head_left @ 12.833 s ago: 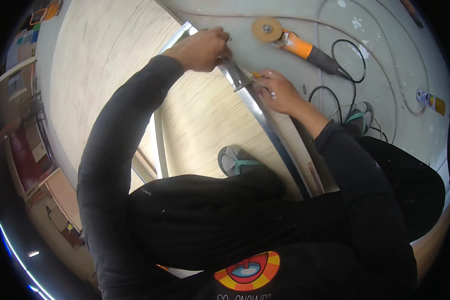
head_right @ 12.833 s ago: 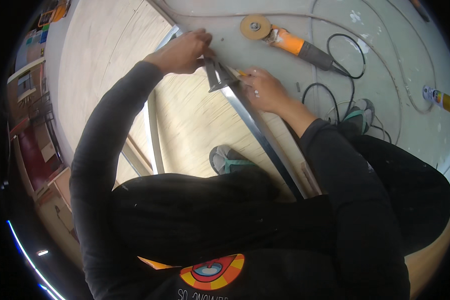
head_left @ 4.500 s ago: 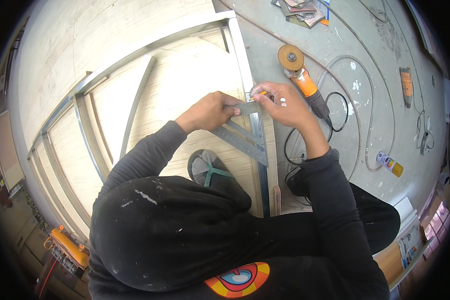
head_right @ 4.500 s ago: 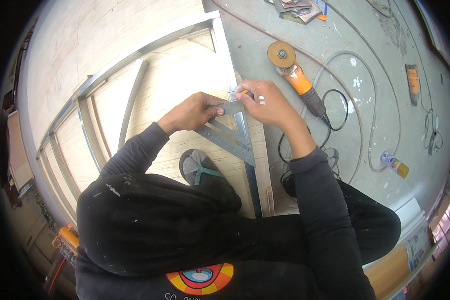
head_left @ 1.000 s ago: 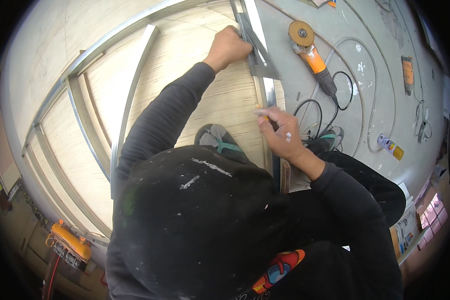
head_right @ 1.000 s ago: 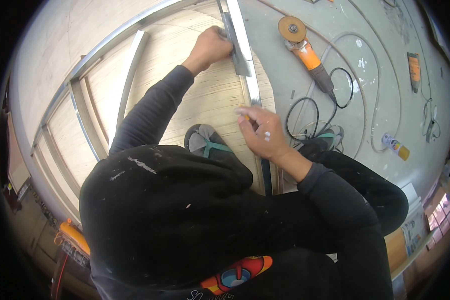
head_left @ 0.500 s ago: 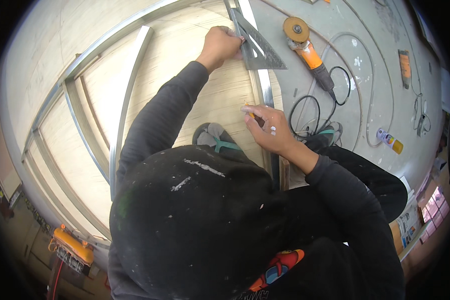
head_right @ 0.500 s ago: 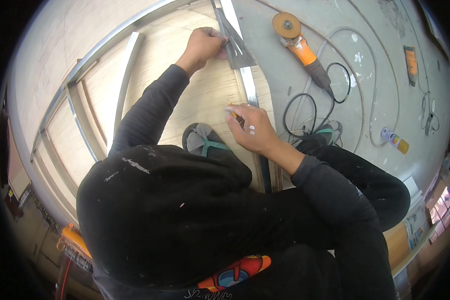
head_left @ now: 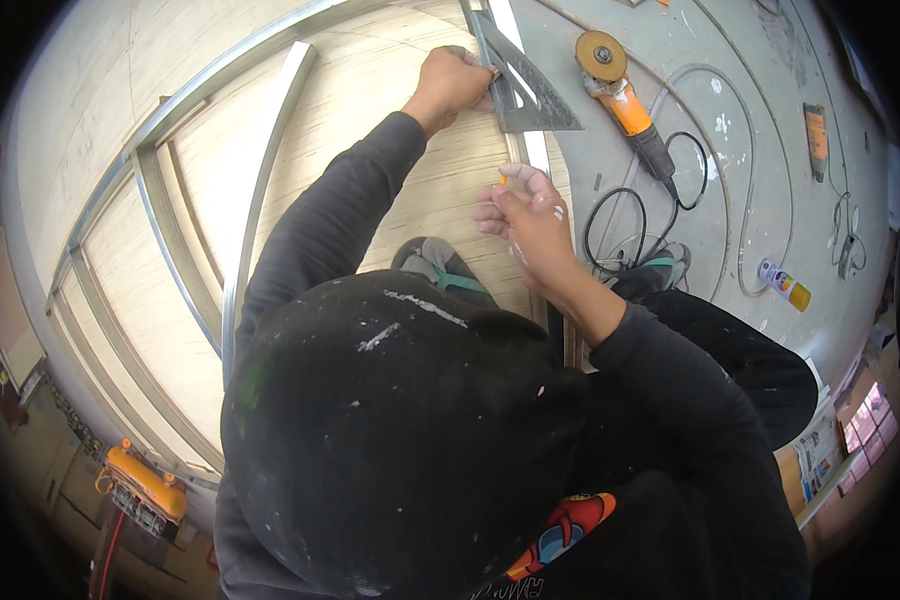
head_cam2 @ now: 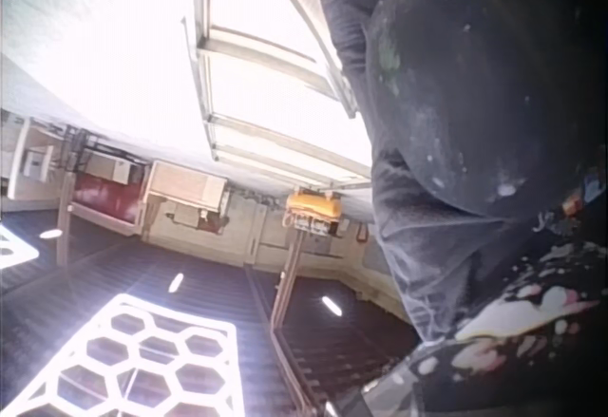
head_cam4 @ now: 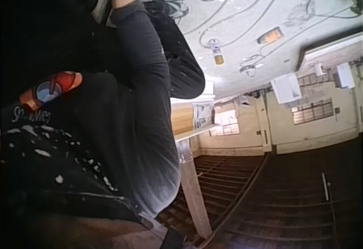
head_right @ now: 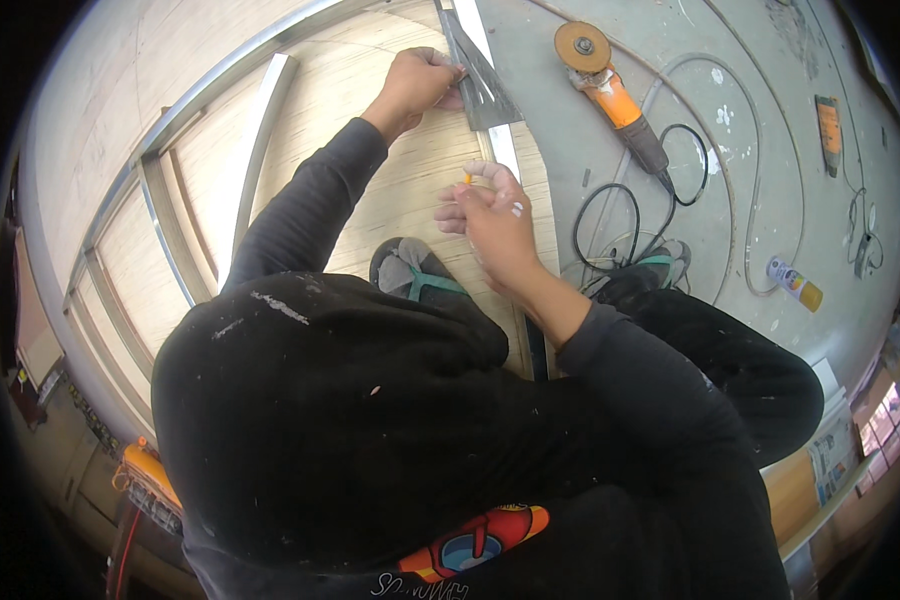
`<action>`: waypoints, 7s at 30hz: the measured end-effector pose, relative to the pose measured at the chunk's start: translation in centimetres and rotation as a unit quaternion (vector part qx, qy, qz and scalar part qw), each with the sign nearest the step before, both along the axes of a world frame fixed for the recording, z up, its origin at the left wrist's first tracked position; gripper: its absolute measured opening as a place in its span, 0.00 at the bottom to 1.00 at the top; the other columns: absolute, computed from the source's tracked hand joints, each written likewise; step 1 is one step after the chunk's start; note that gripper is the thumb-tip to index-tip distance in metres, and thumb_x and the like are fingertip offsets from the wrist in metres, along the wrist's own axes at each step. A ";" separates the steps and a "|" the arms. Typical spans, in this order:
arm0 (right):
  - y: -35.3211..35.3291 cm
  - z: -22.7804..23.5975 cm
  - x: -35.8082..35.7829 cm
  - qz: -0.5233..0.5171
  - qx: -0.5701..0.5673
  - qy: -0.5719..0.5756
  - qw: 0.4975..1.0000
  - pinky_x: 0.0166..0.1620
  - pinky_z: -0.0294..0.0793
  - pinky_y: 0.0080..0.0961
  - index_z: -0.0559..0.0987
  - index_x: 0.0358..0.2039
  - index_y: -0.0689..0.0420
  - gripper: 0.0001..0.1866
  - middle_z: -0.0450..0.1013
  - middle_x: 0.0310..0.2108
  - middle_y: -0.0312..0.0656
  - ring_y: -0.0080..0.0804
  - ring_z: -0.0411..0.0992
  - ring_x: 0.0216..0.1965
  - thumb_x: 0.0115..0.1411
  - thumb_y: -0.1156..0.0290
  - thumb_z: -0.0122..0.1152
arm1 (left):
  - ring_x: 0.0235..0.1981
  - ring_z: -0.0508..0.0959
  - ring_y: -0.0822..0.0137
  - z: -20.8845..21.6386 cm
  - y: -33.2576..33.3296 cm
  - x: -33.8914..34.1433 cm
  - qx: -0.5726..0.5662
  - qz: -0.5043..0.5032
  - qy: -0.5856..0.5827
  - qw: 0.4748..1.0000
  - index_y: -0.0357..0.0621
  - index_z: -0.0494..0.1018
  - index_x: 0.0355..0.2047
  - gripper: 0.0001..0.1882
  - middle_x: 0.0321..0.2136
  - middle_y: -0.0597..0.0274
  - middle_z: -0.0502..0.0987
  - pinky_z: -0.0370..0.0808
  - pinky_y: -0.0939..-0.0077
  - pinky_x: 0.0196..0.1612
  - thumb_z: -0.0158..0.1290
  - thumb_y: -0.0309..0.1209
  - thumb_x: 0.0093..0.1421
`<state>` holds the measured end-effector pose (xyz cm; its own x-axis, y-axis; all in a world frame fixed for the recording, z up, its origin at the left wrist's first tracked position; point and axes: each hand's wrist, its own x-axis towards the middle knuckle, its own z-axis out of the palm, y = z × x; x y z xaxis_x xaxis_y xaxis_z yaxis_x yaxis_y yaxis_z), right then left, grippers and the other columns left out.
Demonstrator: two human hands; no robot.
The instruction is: Measuring and marking metal frame pieces on a plywood surface using a square and pencil.
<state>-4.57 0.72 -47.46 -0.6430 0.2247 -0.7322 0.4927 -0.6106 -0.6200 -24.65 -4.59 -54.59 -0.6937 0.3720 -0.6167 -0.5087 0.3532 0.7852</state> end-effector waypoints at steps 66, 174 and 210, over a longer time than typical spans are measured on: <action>-0.2 -3.9 2.8 0.324 0.240 0.036 0.915 0.42 0.76 0.34 0.82 0.51 0.63 0.21 0.78 0.30 0.52 0.43 0.78 0.33 0.62 0.63 0.61 | 0.34 0.83 0.54 2.1 -3.1 7.4 0.090 -0.116 0.475 0.868 0.37 0.71 0.42 0.11 0.34 0.50 0.79 0.80 0.67 0.38 0.56 0.16 0.60; -4.2 -3.2 -4.4 -0.096 0.166 -0.051 0.980 0.30 0.74 0.21 0.75 0.46 0.64 0.09 0.73 0.35 0.42 0.24 0.72 0.30 0.70 0.81 0.45 | 0.36 0.82 0.46 0.4 -4.6 2.7 0.069 -0.355 0.407 0.839 0.37 0.78 0.39 0.11 0.34 0.49 0.82 0.78 0.60 0.41 0.59 0.21 0.55; -4.1 -4.2 -3.5 -0.126 0.056 -0.021 0.990 0.38 0.71 0.23 0.75 0.52 0.62 0.12 0.73 0.40 0.39 0.21 0.67 0.34 0.74 0.75 0.45 | 0.36 0.80 0.44 1.2 -4.5 2.6 0.067 -0.361 0.392 0.843 0.37 0.76 0.39 0.09 0.32 0.48 0.81 0.77 0.56 0.41 0.58 0.21 0.57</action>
